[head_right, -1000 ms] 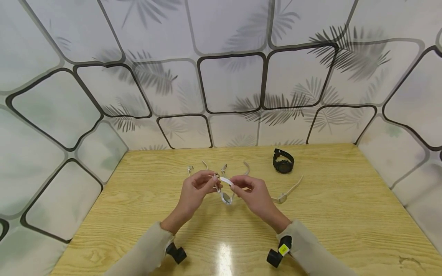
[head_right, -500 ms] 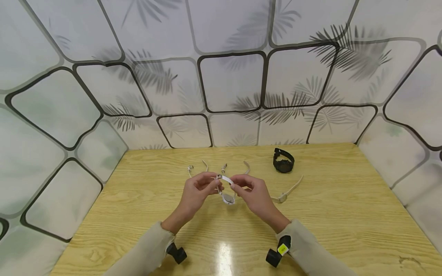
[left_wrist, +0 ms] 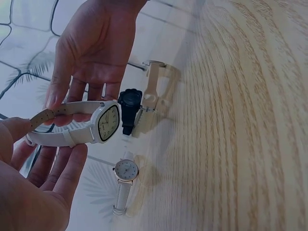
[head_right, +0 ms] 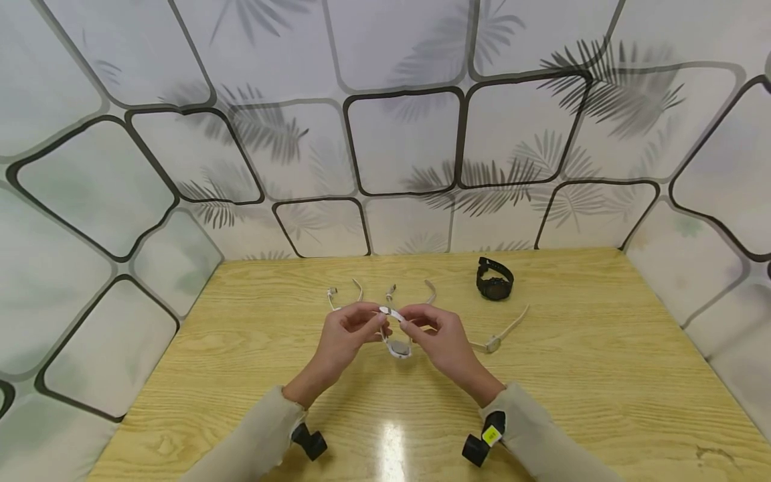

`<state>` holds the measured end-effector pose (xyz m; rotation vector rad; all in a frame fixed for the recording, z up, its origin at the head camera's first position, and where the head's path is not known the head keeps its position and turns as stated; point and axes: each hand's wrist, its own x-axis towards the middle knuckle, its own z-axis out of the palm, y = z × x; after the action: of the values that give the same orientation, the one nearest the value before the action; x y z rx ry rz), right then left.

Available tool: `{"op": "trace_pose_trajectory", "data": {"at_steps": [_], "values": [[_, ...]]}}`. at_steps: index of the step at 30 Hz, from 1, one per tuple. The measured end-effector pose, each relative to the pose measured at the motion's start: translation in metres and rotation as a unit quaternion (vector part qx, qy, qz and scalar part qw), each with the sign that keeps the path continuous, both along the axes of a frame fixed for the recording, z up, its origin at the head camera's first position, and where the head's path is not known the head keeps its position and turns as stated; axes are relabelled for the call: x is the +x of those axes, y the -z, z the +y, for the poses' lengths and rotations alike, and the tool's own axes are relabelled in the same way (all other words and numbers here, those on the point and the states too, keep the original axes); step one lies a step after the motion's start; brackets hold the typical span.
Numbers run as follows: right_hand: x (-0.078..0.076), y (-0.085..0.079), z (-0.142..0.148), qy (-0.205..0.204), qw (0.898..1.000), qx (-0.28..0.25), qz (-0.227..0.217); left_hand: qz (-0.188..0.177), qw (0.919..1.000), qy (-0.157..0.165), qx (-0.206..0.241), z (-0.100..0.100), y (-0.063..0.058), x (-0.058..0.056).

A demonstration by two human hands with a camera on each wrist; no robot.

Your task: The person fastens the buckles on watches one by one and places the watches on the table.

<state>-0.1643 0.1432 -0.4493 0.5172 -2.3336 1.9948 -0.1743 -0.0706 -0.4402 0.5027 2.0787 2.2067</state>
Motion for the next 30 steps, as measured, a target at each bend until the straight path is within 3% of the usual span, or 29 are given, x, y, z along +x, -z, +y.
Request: {"op": "trace_pose_trajectory", "data": {"at_steps": [12, 22, 30], "values": [[0.0024, -0.0006, -0.0026, 0.007, 1.0, 0.016, 0.008, -0.008, 0.9996, 0.024, -0.011, 0.0005, 0.0002, 0.0012], [0.0017, 0.0019, -0.0028, 0.015, 1.0, 0.023, 0.007, -0.029, 0.9994, 0.017, -0.008, 0.0002, 0.0, 0.0018], [0.0027, 0.0022, -0.0037, 0.008, 1.0, 0.02, 0.004, -0.035, 0.9989, 0.029, -0.012, 0.0004, -0.0013, 0.0025]]}}
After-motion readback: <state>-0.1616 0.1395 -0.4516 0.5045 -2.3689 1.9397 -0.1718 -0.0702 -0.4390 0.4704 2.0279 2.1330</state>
